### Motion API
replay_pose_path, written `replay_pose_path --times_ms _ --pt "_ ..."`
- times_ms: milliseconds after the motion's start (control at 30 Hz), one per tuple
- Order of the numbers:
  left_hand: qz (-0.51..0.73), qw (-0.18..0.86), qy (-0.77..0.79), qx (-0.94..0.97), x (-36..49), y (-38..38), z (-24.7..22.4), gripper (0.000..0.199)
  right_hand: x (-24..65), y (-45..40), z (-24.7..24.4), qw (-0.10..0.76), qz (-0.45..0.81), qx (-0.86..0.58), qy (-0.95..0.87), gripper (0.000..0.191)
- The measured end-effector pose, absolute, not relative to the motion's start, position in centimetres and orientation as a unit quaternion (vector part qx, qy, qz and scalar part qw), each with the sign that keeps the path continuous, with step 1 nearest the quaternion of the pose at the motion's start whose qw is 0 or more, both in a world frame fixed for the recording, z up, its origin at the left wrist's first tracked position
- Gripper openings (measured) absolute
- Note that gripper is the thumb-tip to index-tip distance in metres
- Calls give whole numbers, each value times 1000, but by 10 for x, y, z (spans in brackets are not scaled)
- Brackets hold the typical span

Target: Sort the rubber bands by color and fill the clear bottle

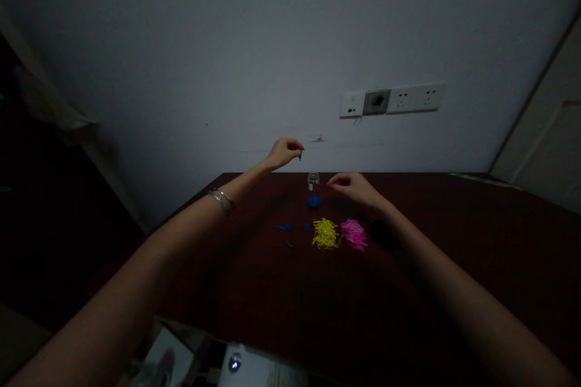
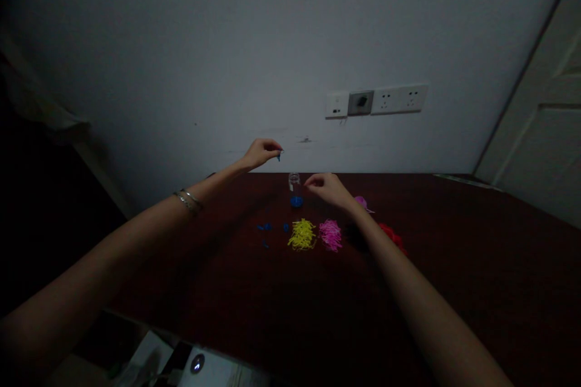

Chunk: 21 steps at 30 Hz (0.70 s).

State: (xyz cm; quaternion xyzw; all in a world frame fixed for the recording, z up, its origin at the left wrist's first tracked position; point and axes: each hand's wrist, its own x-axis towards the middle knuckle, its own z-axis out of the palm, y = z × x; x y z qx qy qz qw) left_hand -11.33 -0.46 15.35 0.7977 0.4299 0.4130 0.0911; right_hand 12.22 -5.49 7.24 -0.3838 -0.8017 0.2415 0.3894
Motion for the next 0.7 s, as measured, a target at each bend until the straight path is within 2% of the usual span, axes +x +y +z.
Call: replay_pose_path --times_ms 700 --pt "326 130 450 821 -79 -4 110 18 128 -50 73 394 247 -378 -800 22"
